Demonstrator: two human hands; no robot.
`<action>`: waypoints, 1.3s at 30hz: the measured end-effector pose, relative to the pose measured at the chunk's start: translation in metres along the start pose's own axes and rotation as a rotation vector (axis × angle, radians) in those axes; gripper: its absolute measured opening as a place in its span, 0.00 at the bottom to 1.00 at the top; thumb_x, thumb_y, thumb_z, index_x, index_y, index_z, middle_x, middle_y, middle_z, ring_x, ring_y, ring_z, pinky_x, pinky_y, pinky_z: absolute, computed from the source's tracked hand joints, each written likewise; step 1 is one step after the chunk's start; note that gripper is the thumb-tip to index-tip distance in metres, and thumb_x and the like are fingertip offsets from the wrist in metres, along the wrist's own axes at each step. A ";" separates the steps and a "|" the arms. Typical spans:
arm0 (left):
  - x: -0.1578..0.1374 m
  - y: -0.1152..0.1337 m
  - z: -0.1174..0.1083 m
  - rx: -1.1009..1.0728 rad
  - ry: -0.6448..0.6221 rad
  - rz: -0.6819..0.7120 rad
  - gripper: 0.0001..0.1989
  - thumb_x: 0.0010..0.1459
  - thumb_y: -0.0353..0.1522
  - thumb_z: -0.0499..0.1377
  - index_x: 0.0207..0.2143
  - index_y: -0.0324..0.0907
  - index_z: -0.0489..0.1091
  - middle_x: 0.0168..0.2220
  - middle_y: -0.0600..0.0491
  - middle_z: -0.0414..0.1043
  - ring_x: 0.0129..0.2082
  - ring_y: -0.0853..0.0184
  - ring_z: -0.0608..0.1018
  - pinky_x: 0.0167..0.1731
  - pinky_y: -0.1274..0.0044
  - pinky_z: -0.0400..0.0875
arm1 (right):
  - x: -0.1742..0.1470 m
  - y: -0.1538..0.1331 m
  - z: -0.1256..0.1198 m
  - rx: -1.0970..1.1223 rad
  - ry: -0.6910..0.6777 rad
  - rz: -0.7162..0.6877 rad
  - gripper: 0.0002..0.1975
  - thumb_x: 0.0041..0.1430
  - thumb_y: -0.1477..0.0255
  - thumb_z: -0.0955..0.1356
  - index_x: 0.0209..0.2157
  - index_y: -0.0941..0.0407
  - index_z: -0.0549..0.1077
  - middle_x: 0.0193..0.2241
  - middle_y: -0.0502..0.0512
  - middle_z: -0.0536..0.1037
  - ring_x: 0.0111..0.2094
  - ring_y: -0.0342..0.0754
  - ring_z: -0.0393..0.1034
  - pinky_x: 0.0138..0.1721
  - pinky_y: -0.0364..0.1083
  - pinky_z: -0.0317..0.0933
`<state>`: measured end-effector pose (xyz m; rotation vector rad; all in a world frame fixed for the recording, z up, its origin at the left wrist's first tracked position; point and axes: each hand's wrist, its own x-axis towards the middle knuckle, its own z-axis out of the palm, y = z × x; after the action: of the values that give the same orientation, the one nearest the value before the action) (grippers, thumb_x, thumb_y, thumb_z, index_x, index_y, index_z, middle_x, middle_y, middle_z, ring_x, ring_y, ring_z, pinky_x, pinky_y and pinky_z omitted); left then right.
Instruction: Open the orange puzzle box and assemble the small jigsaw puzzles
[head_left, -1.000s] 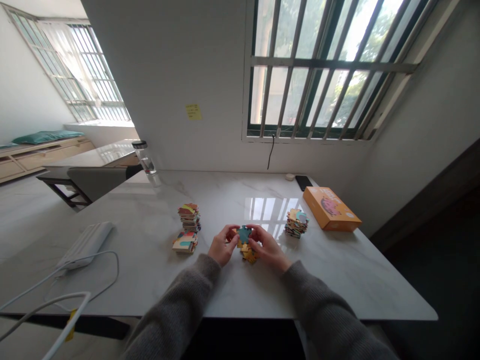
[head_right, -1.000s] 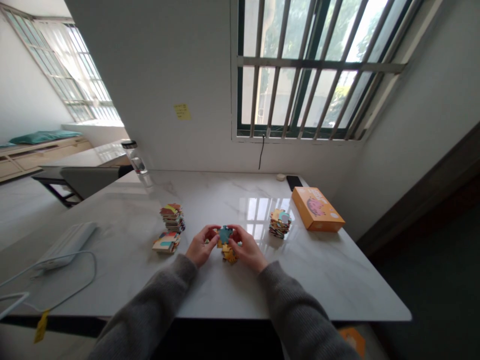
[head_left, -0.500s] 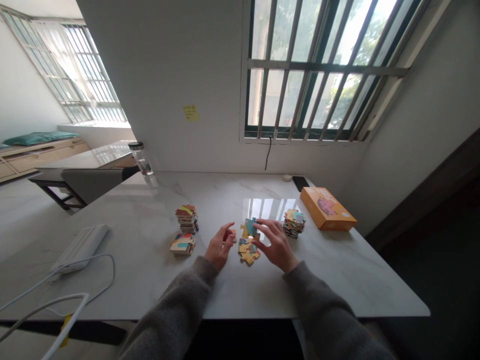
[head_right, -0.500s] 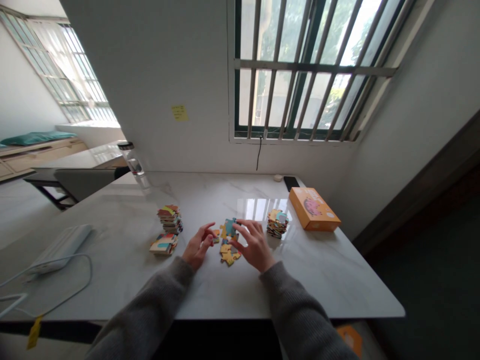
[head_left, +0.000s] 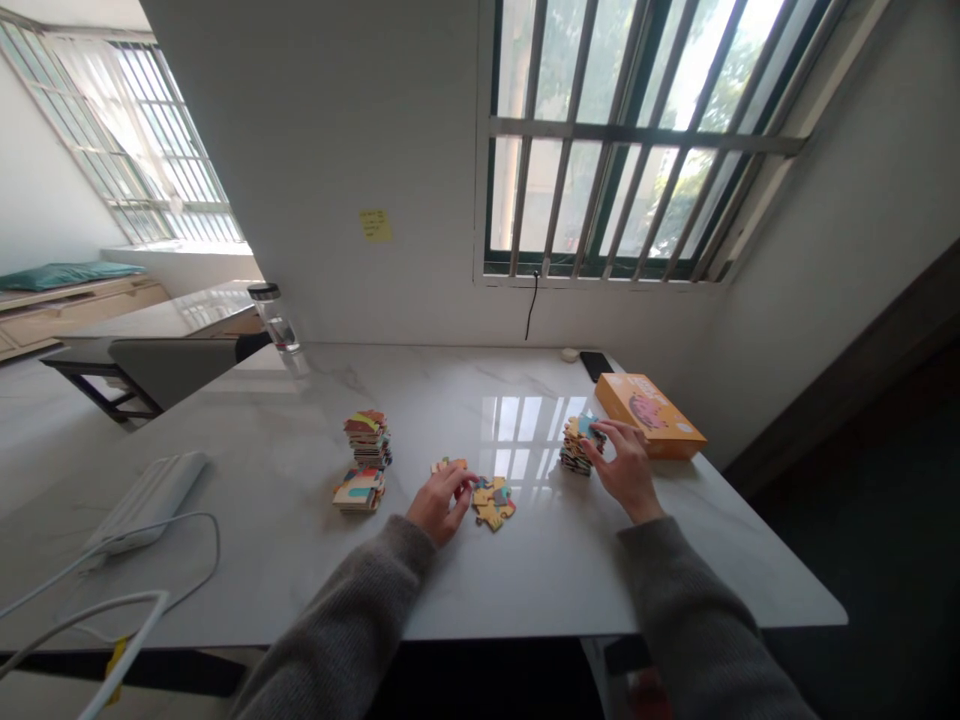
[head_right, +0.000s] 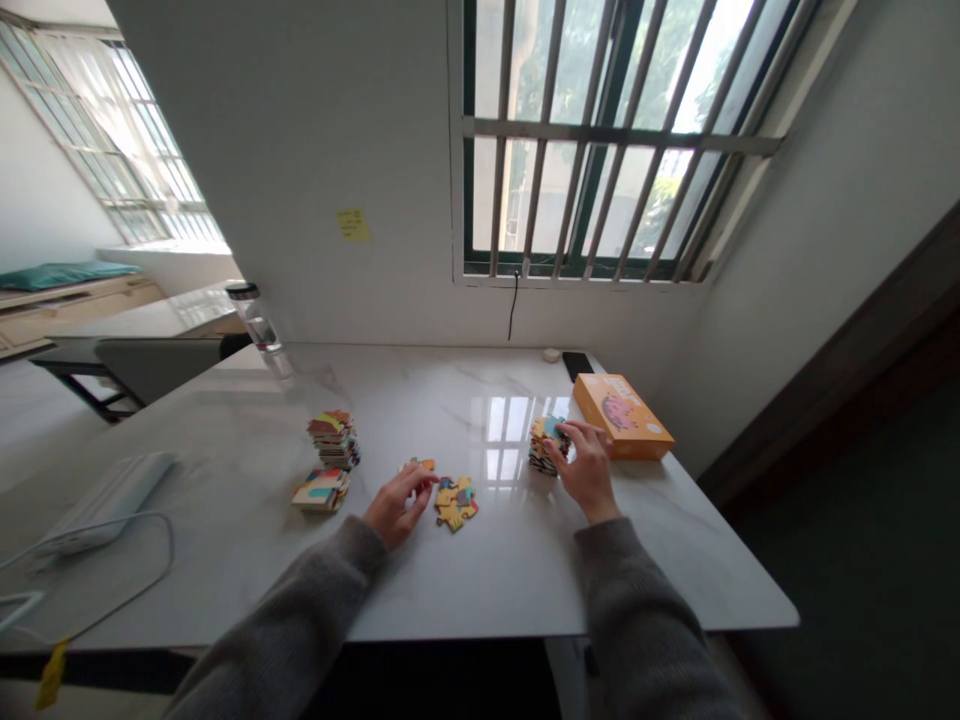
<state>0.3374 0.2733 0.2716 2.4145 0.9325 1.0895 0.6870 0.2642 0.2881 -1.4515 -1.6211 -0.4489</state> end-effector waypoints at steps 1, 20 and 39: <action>0.000 0.000 0.000 0.018 -0.004 0.002 0.09 0.64 0.28 0.50 0.41 0.42 0.70 0.34 0.51 0.69 0.32 0.65 0.72 0.38 0.71 0.68 | 0.000 0.000 0.001 -0.004 -0.010 0.008 0.16 0.62 0.59 0.67 0.44 0.55 0.76 0.43 0.60 0.77 0.47 0.57 0.67 0.50 0.56 0.61; -0.002 -0.009 0.006 0.201 -0.141 0.007 0.21 0.55 0.32 0.63 0.51 0.47 0.68 0.47 0.51 0.75 0.48 0.56 0.71 0.49 0.66 0.60 | -0.035 -0.118 0.026 0.358 -0.554 -0.290 0.15 0.62 0.75 0.67 0.50 0.51 0.72 0.50 0.60 0.73 0.51 0.55 0.67 0.51 0.57 0.66; -0.001 0.000 0.002 0.113 0.120 0.162 0.07 0.56 0.33 0.64 0.36 0.43 0.71 0.45 0.46 0.72 0.46 0.58 0.75 0.46 0.65 0.70 | -0.033 -0.121 0.035 0.917 -0.567 0.274 0.14 0.64 0.64 0.66 0.49 0.54 0.69 0.36 0.54 0.77 0.32 0.46 0.73 0.34 0.47 0.70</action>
<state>0.3384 0.2730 0.2700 2.5779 0.8692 1.2832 0.5596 0.2410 0.2775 -1.0679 -1.6534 0.8449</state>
